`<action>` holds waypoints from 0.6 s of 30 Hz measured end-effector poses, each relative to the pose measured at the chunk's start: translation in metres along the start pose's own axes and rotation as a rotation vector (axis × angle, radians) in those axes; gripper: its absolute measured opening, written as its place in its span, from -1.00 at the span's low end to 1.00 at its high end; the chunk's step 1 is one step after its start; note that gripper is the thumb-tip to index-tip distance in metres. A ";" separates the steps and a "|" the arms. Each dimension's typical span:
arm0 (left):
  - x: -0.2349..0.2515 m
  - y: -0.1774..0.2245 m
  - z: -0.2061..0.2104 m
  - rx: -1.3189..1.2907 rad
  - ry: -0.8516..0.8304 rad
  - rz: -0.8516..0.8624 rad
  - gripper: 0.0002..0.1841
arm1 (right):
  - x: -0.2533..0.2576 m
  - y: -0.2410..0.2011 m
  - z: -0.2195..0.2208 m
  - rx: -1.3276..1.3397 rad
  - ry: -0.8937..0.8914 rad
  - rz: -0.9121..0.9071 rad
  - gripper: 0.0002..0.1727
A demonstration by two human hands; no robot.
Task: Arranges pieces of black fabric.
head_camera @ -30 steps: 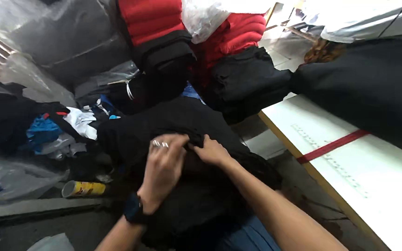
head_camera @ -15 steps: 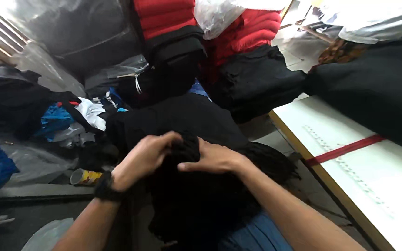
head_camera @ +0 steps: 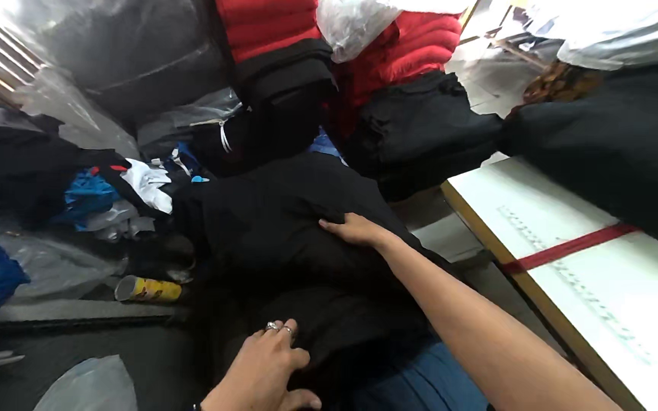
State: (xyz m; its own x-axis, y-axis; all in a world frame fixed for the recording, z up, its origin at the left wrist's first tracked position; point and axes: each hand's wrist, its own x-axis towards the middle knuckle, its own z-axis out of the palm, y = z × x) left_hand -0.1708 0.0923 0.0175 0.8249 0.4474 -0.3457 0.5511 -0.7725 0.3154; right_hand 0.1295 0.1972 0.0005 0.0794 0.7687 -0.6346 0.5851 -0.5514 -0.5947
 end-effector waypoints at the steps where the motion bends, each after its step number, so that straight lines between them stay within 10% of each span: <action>1: -0.001 -0.003 -0.018 -0.007 -0.023 0.019 -0.58 | -0.004 -0.001 0.001 -0.008 0.010 -0.028 -0.07; 2: 0.003 -0.007 -0.040 -0.021 -0.033 0.026 -0.80 | -0.012 -0.002 0.002 -0.033 0.019 -0.052 -0.02; 8: 0.084 -0.055 -0.142 -0.087 0.280 0.191 -0.67 | -0.069 -0.016 0.012 -0.046 0.143 -0.145 0.35; 13: 0.167 -0.075 -0.096 -0.056 0.588 0.024 -0.69 | -0.049 -0.015 0.015 -0.144 0.205 -0.007 0.20; 16: 0.153 -0.048 -0.052 0.082 0.946 0.008 -0.71 | -0.020 -0.009 0.002 -0.141 0.093 0.064 -0.04; 18: 0.112 -0.016 -0.029 -0.058 0.836 0.118 -0.71 | -0.009 -0.006 -0.005 -0.116 0.033 0.086 -0.03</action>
State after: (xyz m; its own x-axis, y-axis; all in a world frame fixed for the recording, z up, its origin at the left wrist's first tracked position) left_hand -0.0832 0.1677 -0.0007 0.6862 0.5693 0.4527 0.4426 -0.8207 0.3612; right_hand 0.1294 0.1957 0.0123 0.1583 0.7314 -0.6634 0.6645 -0.5758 -0.4763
